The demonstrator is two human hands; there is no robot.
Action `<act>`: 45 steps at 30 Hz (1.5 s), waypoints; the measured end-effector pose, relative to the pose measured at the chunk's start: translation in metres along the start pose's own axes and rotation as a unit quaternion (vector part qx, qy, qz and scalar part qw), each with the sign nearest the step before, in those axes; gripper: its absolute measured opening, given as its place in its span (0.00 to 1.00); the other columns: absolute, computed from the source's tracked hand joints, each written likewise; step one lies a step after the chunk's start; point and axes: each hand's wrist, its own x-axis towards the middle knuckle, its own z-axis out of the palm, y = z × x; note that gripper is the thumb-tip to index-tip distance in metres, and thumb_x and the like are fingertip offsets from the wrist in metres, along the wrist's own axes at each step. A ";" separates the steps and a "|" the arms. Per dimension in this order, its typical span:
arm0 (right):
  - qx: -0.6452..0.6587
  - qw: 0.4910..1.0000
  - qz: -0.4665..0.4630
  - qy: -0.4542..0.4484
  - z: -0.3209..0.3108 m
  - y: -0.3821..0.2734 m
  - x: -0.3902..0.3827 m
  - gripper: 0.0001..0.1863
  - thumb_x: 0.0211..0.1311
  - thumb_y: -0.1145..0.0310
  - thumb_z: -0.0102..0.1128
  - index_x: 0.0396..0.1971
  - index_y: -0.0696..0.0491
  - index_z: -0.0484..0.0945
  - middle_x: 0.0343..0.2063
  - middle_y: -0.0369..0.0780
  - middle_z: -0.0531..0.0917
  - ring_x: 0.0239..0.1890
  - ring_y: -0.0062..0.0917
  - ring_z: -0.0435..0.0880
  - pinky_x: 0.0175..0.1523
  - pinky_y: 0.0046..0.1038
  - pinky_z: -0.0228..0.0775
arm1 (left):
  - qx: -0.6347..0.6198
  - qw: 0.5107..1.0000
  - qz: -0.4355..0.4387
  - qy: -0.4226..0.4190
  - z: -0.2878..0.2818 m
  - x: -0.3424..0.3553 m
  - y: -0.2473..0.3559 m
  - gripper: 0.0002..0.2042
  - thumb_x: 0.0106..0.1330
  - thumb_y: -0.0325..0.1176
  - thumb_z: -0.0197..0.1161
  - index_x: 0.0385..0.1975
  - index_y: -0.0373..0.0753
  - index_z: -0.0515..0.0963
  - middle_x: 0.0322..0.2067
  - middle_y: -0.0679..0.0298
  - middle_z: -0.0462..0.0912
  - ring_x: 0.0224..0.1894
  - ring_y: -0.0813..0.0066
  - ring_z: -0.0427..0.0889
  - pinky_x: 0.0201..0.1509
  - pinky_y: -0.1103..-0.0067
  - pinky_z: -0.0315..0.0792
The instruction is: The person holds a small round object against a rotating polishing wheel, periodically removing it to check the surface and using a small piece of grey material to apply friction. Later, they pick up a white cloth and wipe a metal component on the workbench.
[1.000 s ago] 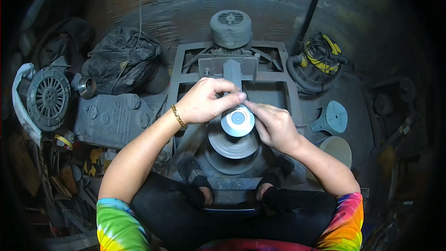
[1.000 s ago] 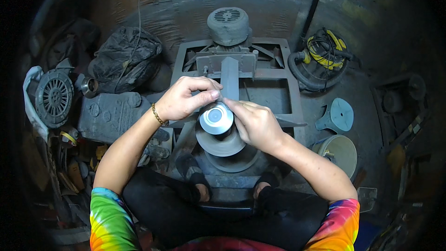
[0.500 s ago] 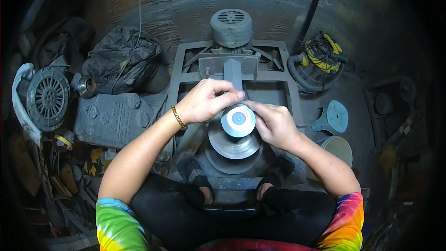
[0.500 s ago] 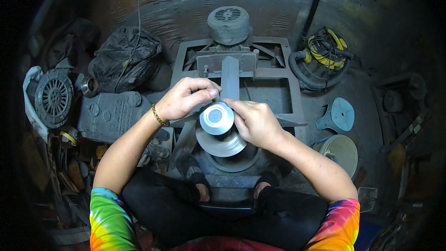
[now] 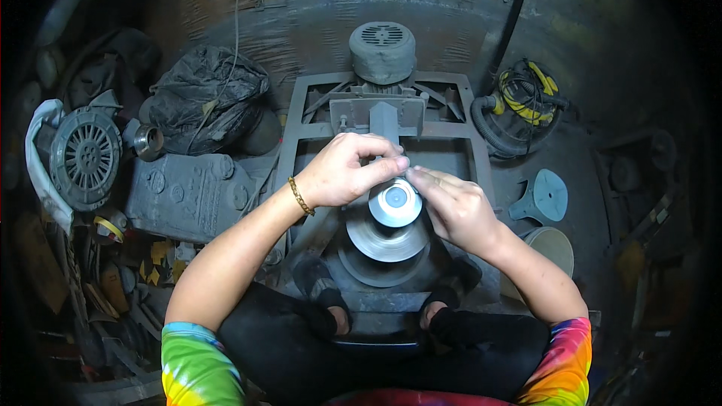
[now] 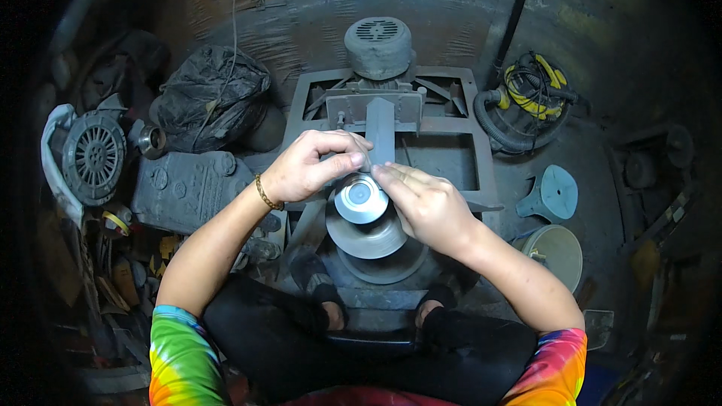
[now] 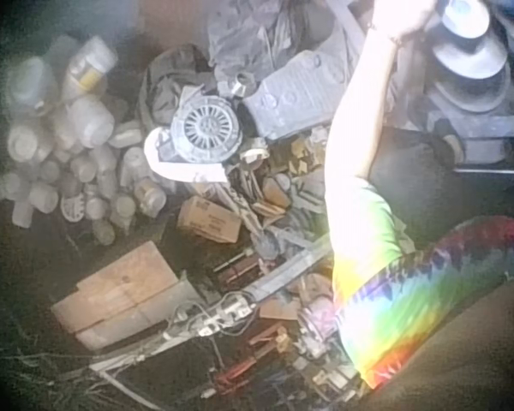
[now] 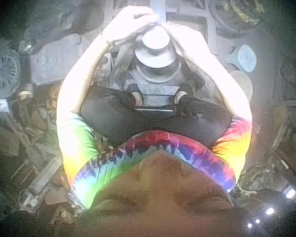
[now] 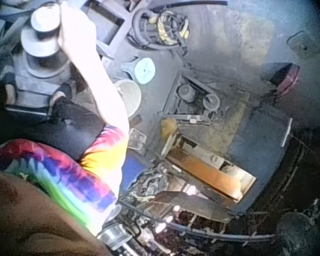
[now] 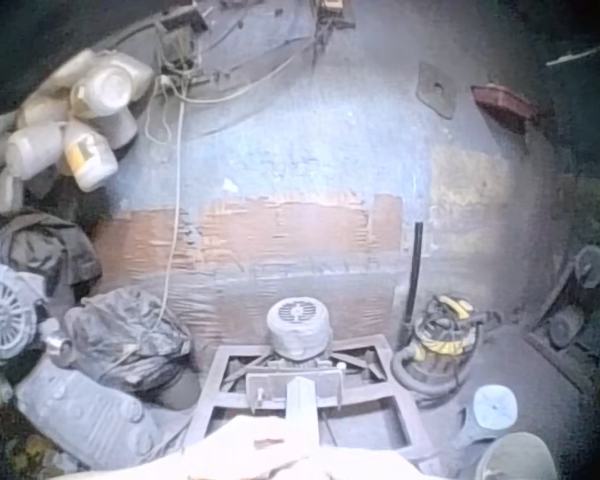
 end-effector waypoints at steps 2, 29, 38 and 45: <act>-0.048 0.998 -0.028 -0.004 -0.002 -0.002 -0.001 0.21 0.52 0.80 0.60 0.50 0.62 0.79 0.43 0.50 0.86 0.49 0.40 0.87 0.54 0.35 0.81 | 0.032 0.998 0.058 0.017 0.001 0.000 -0.004 0.13 0.69 0.38 0.62 0.35 0.31 0.84 0.38 0.54 0.87 0.50 0.61 0.83 0.61 0.67 0.72; -0.039 0.999 0.001 0.019 0.009 -0.002 -0.006 0.22 0.52 0.82 0.58 0.50 0.65 0.78 0.43 0.52 0.86 0.48 0.42 0.87 0.54 0.36 0.81 | 0.079 0.994 0.072 0.036 0.004 0.002 -0.001 0.12 0.67 0.36 0.61 0.35 0.32 0.85 0.39 0.49 0.87 0.55 0.53 0.82 0.60 0.65 0.73; 0.046 0.998 0.045 0.029 0.005 -0.002 0.000 0.19 0.53 0.83 0.58 0.48 0.61 0.79 0.39 0.53 0.85 0.43 0.45 0.86 0.49 0.40 0.80 | 0.038 0.999 -0.007 0.013 0.004 0.007 -0.001 0.15 0.70 0.38 0.60 0.37 0.29 0.83 0.40 0.50 0.86 0.51 0.63 0.83 0.55 0.70 0.74; 0.184 0.932 0.310 -0.029 -0.027 0.033 0.019 0.22 0.63 0.77 0.56 0.58 0.56 0.77 0.39 0.51 0.86 0.40 0.31 0.87 0.49 0.29 0.76 | -0.025 0.996 -0.005 0.085 -0.009 0.016 -0.007 0.15 0.73 0.26 0.54 0.57 0.32 0.76 0.51 0.60 0.81 0.55 0.73 0.80 0.64 0.74 0.71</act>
